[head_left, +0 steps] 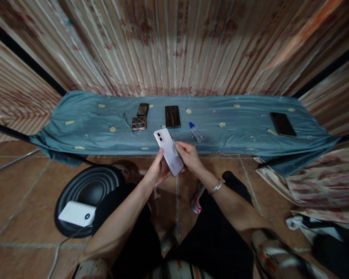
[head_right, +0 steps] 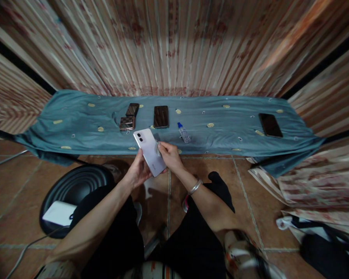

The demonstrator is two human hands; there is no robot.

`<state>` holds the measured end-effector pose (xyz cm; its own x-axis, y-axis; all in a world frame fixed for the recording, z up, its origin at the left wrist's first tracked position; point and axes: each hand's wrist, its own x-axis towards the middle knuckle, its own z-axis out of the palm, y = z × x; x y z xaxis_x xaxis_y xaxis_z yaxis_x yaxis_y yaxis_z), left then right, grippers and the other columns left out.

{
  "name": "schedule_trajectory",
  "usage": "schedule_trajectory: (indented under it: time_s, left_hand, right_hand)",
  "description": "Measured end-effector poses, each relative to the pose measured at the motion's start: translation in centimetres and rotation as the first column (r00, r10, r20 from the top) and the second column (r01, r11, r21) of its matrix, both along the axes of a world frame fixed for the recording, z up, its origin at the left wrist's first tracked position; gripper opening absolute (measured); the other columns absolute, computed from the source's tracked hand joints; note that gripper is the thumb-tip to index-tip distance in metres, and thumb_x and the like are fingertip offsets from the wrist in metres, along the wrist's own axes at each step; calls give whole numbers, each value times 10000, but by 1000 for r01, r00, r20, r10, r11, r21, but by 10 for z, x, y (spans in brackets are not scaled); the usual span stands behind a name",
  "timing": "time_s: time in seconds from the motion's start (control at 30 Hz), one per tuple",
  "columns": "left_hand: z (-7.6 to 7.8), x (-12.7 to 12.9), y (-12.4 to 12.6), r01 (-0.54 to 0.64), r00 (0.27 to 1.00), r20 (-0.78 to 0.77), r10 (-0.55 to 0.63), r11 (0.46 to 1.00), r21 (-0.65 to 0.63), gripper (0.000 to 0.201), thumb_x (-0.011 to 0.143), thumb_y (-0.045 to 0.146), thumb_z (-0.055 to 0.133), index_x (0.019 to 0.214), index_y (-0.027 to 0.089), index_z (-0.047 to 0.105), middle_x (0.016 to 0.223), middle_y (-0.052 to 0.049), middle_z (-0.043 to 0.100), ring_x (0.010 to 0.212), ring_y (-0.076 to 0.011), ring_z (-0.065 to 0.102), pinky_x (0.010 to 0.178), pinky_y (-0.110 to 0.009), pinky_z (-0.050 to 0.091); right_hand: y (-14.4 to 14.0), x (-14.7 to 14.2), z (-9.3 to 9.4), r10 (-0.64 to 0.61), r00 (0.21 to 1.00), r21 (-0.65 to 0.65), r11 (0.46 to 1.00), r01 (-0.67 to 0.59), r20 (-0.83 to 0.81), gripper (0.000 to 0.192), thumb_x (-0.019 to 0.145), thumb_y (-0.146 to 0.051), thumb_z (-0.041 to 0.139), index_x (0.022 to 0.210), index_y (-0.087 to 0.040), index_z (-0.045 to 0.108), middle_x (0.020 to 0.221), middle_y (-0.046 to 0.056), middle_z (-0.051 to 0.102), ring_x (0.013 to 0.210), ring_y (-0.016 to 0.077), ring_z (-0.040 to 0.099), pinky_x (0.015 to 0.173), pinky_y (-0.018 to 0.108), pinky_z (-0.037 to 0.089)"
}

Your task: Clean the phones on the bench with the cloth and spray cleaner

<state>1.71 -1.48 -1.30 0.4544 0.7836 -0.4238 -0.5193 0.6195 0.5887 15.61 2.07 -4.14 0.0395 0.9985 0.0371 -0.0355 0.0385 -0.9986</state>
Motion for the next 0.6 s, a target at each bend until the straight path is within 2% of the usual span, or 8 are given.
schedule_trajectory:
  time_s: [0.13, 0.27, 0.43, 0.6]
  left_hand:
    - [-4, 3, -3, 38, 999, 36, -39, 999, 25, 564, 889, 624, 461, 1278, 236, 586, 1213, -113, 690, 1051, -290, 678, 904, -477, 532]
    - [-14, 6, -9, 105, 994, 15, -105, 994, 22, 594, 842, 620, 550, 1253, 194, 607, 1230, -162, 674, 1120, -337, 644, 880, -481, 534]
    - [-21, 11, -15, 119, 991, -59, -120, 993, -19, 565, 768, 587, 670, 1110, 138, 663, 1053, -180, 717, 1004, -308, 671, 838, -460, 549]
    - [-17, 12, -17, 87, 986, -136, -92, 995, -44, 531, 746, 594, 688, 1021, 140, 687, 917, -140, 720, 851, -267, 680, 774, -457, 571]
  right_hand:
    - [3, 2, 8, -13, 999, -37, 999, 11, -37, 462, 749, -594, 645, 898, -169, 748, 655, -18, 616, 584, 120, 463, 516, 223, 379]
    - [10, 7, 10, -65, 997, 18, 998, 66, -30, 432, 781, -575, 625, 882, -176, 758, 660, -25, 619, 585, 110, 464, 512, 209, 365]
    - [20, 15, 9, -113, 994, 136, 984, 112, -1, 450, 804, -579, 604, 967, -190, 762, 815, 11, 723, 717, 159, 603, 683, 271, 487]
    - [17, 23, 14, -93, 965, 264, 964, 26, 247, 442, 881, -559, 530, 1031, -208, 754, 977, 49, 768, 887, 211, 689, 840, 343, 534]
